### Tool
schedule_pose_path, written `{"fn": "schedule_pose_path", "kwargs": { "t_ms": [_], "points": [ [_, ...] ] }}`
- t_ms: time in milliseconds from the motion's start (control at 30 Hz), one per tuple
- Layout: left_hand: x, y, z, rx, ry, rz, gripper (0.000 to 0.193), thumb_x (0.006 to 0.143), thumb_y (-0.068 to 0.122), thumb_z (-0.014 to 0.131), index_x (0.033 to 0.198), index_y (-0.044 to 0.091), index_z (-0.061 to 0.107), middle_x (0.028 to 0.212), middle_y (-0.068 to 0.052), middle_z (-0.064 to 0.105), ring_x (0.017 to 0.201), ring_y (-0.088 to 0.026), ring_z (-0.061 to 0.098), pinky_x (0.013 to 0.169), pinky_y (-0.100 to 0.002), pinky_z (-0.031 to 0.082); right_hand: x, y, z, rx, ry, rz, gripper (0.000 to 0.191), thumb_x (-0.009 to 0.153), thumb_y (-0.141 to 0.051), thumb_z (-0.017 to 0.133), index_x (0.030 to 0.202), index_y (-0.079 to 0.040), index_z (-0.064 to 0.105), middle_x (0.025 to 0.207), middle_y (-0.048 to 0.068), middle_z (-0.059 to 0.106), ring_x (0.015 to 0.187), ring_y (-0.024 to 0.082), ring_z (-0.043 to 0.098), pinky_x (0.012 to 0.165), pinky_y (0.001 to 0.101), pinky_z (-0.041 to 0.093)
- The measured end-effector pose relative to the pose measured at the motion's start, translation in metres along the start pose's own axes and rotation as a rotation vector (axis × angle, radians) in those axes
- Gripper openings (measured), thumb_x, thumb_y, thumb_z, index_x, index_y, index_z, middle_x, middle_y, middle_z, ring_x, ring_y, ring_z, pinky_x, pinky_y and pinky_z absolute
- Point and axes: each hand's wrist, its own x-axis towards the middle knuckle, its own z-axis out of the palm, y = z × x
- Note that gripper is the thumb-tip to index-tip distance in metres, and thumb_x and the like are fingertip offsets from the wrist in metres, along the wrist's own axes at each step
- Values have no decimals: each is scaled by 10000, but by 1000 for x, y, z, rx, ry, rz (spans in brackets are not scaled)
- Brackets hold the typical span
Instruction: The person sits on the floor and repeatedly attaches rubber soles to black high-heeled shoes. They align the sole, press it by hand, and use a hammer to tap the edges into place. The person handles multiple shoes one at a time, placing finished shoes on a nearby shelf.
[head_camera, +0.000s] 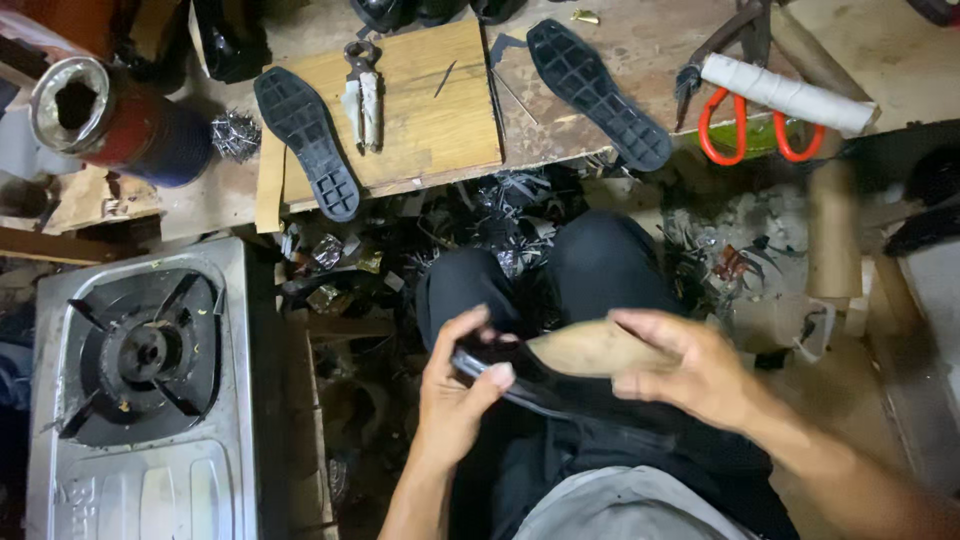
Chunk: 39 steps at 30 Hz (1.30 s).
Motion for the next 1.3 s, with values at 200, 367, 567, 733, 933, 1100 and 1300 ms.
{"fn": "schedule_pose_path", "kwargs": {
  "t_ms": [200, 367, 567, 733, 933, 1100, 1300],
  "points": [
    [-20, -15, -32, 921, 257, -219, 478, 802, 484, 737, 975, 39, 743, 857, -119, 726, 856, -278, 711, 763, -367, 545, 15, -28, -4, -446, 174, -491, 533, 716, -281, 863, 1163, -28, 720, 1187, 100, 726, 1074, 236, 697, 933, 358, 540],
    [-27, -12, -47, 1255, 97, -144, 640, 844, 661, 622, 944, 42, 752, 875, -170, 724, 900, -352, 692, 751, -427, 551, -5, -32, 30, -596, 71, -738, 589, 632, -339, 867, 1089, 5, 723, 1126, 126, 710, 1015, 318, 655, 847, 434, 502],
    [-22, 15, -24, 1183, -221, 464, 547, 915, 451, 656, 1286, 50, 689, 1137, -135, 706, 1012, -344, 670, 882, -436, 531, -5, -22, 43, -618, 138, -785, 399, 741, -262, 819, 1046, -16, 743, 1115, 118, 710, 1011, 288, 667, 828, 412, 512],
    [-3, 19, 11, 1329, -406, 337, 610, 859, 447, 706, 1337, 70, 671, 1103, -135, 713, 873, -318, 676, 736, -434, 523, -12, -18, 42, -637, 191, -821, 322, 763, -237, 814, 990, -24, 737, 1121, 121, 707, 1015, 300, 688, 830, 420, 535],
    [3, 8, 13, 1280, -407, 350, 536, 871, 455, 716, 1244, 71, 706, 1082, -108, 738, 860, -290, 685, 725, -401, 534, -12, -9, 44, -475, 126, -589, 281, 752, -178, 828, 915, 8, 695, 1104, 135, 688, 948, 286, 718, 803, 383, 575],
    [-8, -5, 15, 1253, -333, 460, 473, 873, 408, 740, 1206, 72, 736, 1165, -110, 740, 868, -267, 688, 719, -385, 522, -8, 5, 43, -399, 109, -540, 266, 717, -170, 863, 836, -28, 671, 1000, 104, 721, 918, 255, 759, 762, 330, 600],
    [-17, -9, 18, 1258, -269, 540, 411, 878, 362, 760, 1160, 63, 739, 1167, -107, 735, 975, -263, 709, 758, -376, 530, -1, 10, 48, -98, 114, -339, 370, 598, -103, 920, 797, -3, 624, 861, 89, 737, 931, 218, 797, 767, 311, 622]
  ]
}}
